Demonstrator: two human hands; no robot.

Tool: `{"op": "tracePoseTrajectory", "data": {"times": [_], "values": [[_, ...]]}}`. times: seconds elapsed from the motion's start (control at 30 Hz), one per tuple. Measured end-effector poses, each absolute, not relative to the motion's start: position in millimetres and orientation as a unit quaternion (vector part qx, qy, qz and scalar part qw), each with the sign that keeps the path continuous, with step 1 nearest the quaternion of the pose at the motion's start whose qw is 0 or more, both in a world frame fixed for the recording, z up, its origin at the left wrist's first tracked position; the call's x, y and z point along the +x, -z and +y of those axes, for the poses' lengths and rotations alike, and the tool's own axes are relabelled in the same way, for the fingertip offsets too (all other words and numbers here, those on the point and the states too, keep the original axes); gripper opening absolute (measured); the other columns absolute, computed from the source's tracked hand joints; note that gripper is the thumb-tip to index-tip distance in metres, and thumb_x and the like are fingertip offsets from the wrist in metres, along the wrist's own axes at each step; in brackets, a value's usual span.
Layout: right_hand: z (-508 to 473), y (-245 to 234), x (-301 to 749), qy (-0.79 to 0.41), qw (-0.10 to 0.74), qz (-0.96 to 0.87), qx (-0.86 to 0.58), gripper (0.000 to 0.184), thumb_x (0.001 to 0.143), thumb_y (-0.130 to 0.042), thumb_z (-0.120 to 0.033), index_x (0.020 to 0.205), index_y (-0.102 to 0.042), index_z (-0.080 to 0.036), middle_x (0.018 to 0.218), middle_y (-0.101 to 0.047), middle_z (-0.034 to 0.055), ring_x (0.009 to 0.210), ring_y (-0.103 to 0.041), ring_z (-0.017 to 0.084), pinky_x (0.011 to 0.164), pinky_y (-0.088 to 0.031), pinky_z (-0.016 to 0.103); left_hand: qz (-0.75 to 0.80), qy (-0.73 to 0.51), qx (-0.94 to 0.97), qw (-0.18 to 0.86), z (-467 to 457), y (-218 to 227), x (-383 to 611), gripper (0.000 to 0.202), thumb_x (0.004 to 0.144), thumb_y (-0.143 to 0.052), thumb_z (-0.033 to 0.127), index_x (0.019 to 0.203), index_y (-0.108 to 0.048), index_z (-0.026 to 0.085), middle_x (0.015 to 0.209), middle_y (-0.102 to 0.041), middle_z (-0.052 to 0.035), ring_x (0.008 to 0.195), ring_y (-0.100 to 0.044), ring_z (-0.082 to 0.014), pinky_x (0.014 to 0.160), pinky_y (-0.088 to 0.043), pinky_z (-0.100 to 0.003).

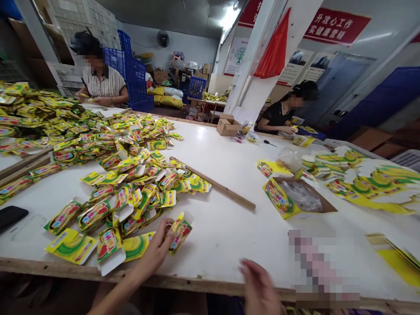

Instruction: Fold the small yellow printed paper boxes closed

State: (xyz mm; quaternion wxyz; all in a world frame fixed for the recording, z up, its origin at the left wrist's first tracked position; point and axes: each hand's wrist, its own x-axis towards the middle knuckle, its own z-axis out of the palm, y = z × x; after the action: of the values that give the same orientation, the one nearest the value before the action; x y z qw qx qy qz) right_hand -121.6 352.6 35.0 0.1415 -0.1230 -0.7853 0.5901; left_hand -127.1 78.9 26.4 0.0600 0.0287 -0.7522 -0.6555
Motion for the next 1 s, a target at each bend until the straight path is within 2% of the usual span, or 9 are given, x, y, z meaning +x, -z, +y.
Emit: {"op": "tracePoseTrajectory", "data": {"times": [0.07,0.13,0.27,0.33,0.4,0.5,0.67,0.87,1.0], "values": [[299,-25,-128,-0.641,0.042,-0.761,-0.091,0.042,0.068,-0.072,-0.051,0.095,-0.066,-0.019,0.101,-0.070,0.0083,0.094,-0.065,0.026,0.079,-0.053,0.034,-0.711,0.702,0.027,0.025,80,-22,-118,0.028,0.095,-0.037,0.039,0.117,-0.039,0.021,0.089,-0.063,-0.0048,0.079,-0.061,-0.0184,0.072,-0.047,-0.029],[252,-19,-134,-0.694,0.009,-0.718,-0.058,0.042,0.068,-0.072,-0.049,0.097,-0.062,-0.020,0.102,-0.069,0.0094,0.095,-0.065,0.026,0.080,-0.054,0.036,-0.694,0.720,0.018,0.014,79,-19,-111,0.034,0.095,-0.038,0.043,0.121,-0.036,0.022,0.089,-0.063,-0.0048,0.079,-0.061,-0.0179,0.073,-0.047,-0.029],[210,-18,-140,-0.724,0.021,-0.689,-0.015,0.035,0.072,-0.070,-0.043,0.096,-0.058,-0.021,0.095,-0.067,0.0071,0.087,-0.065,0.022,0.076,-0.056,0.034,-0.692,0.721,-0.008,0.018,74,-23,-105,0.038,0.094,-0.042,0.039,0.127,-0.031,0.022,0.113,-0.061,-0.0113,0.099,-0.061,-0.0192,0.088,-0.047,-0.032],[212,-20,-141,-0.715,0.021,-0.698,0.010,0.033,0.074,-0.069,-0.041,0.097,-0.058,-0.021,0.094,-0.066,0.0061,0.087,-0.064,0.021,0.077,-0.055,0.032,-0.694,0.720,-0.014,0.016,72,-27,-104,0.042,0.093,-0.046,0.034,0.130,-0.028,0.022,0.118,-0.059,-0.0133,0.105,-0.059,-0.0205,0.093,-0.045,-0.034],[219,-24,-141,-0.705,0.004,-0.708,0.038,0.033,0.076,-0.068,-0.041,0.101,-0.058,-0.021,0.093,-0.065,0.0059,0.088,-0.064,0.021,0.079,-0.054,0.032,-0.689,0.724,-0.019,0.009,70,-30,-103,0.047,0.092,-0.049,0.030,0.133,-0.026,0.022,0.119,-0.059,-0.0141,0.106,-0.059,-0.0214,0.095,-0.045,-0.037],[228,-27,-142,-0.694,-0.029,-0.716,0.071,0.034,0.079,-0.066,-0.041,0.107,-0.058,-0.021,0.095,-0.067,0.0064,0.090,-0.064,0.021,0.081,-0.053,0.032,-0.675,0.736,-0.042,-0.019,68,-29,-103,0.050,0.092,-0.049,0.027,0.135,-0.025,0.024,0.115,-0.059,-0.0122,0.097,-0.062,-0.0199,0.089,-0.048,-0.036],[232,-24,-145,-0.691,-0.065,-0.712,0.107,0.033,0.082,-0.063,-0.040,0.108,-0.059,-0.021,0.100,-0.068,0.0086,0.093,-0.065,0.023,0.083,-0.053,0.034,-0.682,0.728,-0.053,-0.041,62,-28,-100,0.051,0.088,-0.055,0.026,0.134,-0.033,0.025,0.101,-0.063,-0.0083,0.087,-0.063,-0.0187,0.083,-0.050,-0.033],[226,-24,-147,-0.673,-0.080,-0.726,0.118,0.028,0.083,-0.062,-0.040,0.100,-0.065,-0.018,0.092,-0.070,0.0078,0.085,-0.065,0.022,0.077,-0.054,0.032,-0.677,0.734,-0.030,-0.040,60,-29,-97,0.053,0.088,-0.054,0.026,0.136,-0.030,0.026,0.115,-0.058,-0.0097,0.093,-0.063,-0.0185,0.084,-0.050,-0.033],[221,-30,-146,-0.668,-0.102,-0.726,0.125,0.028,0.084,-0.063,-0.041,0.098,-0.066,-0.018,0.094,-0.070,0.0083,0.088,-0.065,0.023,0.081,-0.053,0.033,-0.704,0.710,0.001,-0.001,59,-26,-97,0.040,0.087,-0.054,0.025,0.127,-0.045,0.024,0.110,-0.062,-0.0077,0.094,-0.063,-0.0196,0.085,-0.050,-0.033]]}}
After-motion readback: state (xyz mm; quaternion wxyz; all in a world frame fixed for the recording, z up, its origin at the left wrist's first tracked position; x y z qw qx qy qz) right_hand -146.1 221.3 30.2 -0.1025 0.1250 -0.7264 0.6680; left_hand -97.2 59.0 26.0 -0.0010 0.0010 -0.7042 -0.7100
